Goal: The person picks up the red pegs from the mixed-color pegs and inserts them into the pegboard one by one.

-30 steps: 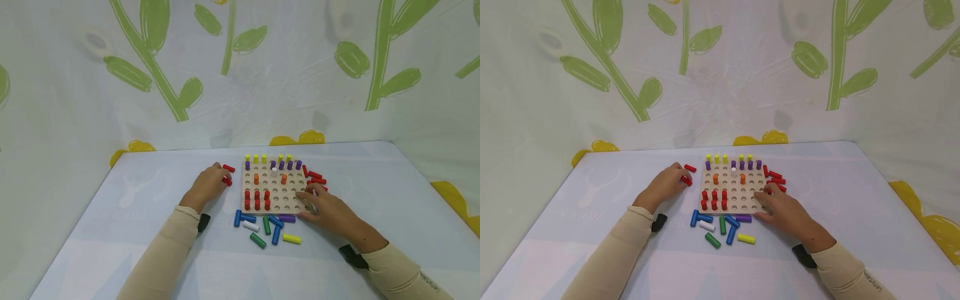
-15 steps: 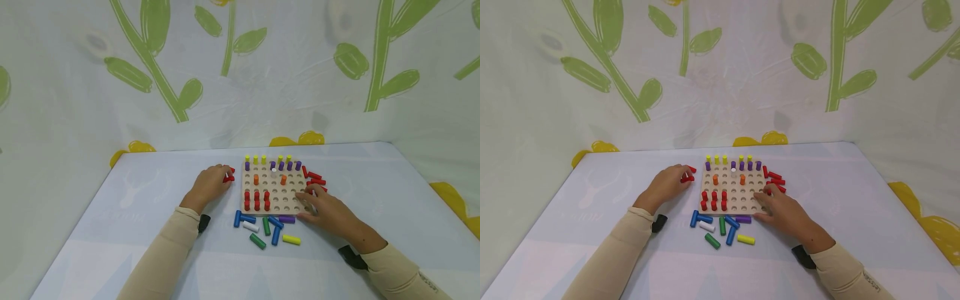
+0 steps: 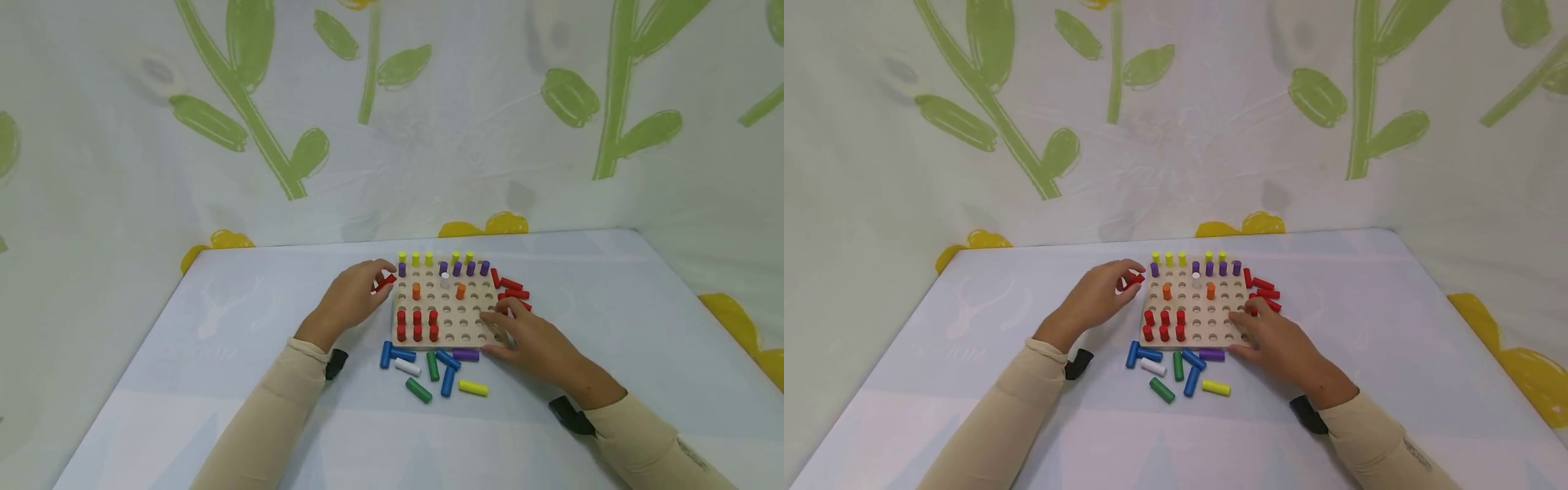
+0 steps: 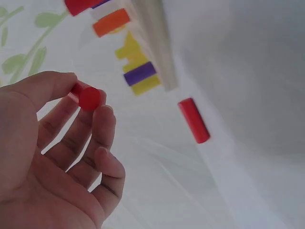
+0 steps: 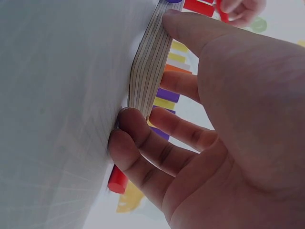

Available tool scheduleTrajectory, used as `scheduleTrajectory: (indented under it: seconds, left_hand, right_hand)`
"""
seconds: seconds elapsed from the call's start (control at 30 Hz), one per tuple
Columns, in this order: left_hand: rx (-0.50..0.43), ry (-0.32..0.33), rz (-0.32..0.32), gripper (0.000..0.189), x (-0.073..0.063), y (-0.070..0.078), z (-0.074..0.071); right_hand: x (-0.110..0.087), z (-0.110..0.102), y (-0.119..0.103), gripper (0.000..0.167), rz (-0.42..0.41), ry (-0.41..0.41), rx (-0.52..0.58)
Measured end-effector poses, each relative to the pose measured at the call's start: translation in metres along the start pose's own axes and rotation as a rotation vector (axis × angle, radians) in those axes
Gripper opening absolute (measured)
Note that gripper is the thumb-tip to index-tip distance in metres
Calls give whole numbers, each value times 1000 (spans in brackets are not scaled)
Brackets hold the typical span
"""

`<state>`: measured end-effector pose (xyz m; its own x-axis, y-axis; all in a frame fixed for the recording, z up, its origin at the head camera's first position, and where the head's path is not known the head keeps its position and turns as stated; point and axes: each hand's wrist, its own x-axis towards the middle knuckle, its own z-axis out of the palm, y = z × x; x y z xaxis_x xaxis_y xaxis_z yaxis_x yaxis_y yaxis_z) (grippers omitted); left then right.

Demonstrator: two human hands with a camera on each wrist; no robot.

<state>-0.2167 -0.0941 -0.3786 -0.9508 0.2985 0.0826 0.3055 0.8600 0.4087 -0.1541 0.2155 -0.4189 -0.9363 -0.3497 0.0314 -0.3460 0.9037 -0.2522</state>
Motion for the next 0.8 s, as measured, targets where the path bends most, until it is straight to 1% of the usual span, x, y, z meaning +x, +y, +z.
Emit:
scheduleTrajectory:
  seconds: [0.1, 0.17, 0.27, 0.37, 0.5, 0.67, 0.8]
  left_hand:
    - [-75, 12, 12, 34, -4, 5, -5]
    - [-116, 14, 35, 33, -6, 9, -6]
    - [-167, -3, 81, 32, -8, 18, -7]
    - [-188, -27, 117, 32, -7, 28, -7]
    - [-197, -52, 141, 33, -7, 41, -4]
    - [-199, -65, 170, 32, -4, 50, 2]
    - [-208, -71, 186, 30, -2, 56, 6]
  right_hand:
    - [2, 1, 0, 64, -10, 4, 0]
    - [2, 2, 0, 65, -13, 2, -2]
    - [1, 3, 1, 65, -7, -1, -7]
    - [1, 2, 2, 65, -3, 1, -13]
    - [3, 2, 2, 65, -13, 4, -12]
    - [3, 1, 2, 66, -8, -21, 0]
    - [1, 0, 2, 66, -10, -14, -5]
